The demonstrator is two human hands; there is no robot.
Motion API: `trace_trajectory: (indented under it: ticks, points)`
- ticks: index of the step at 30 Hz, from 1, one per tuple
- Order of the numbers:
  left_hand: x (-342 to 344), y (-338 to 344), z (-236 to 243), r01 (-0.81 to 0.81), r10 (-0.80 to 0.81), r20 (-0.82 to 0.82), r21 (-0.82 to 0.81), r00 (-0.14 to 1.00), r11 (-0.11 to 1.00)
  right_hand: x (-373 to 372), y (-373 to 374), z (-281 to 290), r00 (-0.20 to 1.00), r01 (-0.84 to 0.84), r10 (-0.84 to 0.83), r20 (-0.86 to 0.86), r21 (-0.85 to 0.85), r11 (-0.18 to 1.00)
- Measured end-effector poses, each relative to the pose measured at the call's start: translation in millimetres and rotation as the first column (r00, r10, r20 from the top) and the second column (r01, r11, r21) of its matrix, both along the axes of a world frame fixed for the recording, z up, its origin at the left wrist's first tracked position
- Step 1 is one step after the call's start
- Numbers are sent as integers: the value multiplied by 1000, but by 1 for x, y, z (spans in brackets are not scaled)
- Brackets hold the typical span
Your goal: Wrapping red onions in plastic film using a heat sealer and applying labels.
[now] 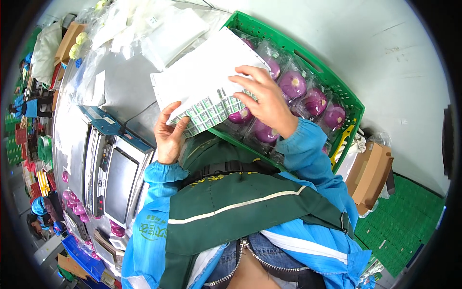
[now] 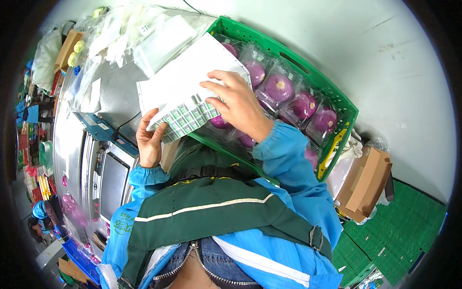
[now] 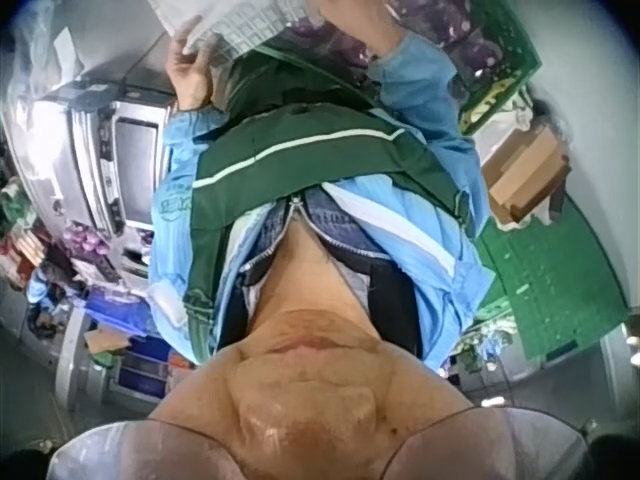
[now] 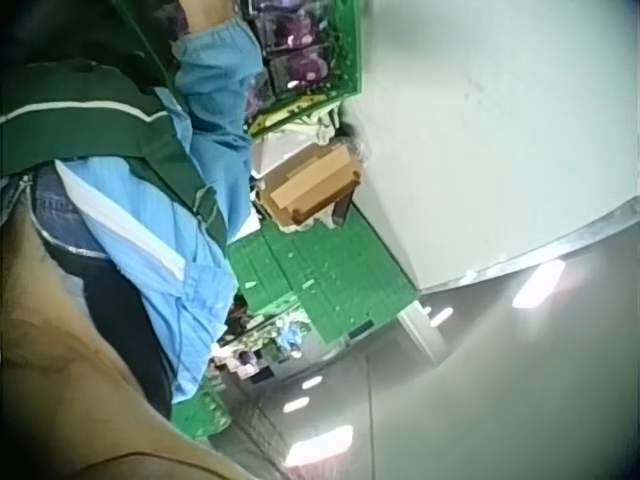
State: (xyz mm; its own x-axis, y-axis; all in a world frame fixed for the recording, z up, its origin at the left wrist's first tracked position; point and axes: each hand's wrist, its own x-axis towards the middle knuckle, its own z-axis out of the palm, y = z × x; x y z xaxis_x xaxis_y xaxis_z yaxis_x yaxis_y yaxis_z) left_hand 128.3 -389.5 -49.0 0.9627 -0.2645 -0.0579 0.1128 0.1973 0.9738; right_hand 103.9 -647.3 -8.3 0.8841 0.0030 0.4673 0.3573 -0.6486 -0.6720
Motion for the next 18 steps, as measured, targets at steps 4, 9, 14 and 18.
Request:
trace_trajectory:
  ticks: [4,9,14,18]
  points:
    - [-2,-2,6,9,-9,-28,21,1000,1000,19,10,-16,995,-102,101,-21,-69,992]
    - [-4,5,-8,-18,25,-73,87,997,996,10,15,-20,988,-157,157,-10,-5,988]
    - [4,7,-22,-94,88,-72,-77,993,993,-43,-28,-14,990,73,-18,-139,399,914]
    - [9,0,-16,-54,48,-88,-67,995,996,-114,-94,-39,821,535,-319,-474,442,720]
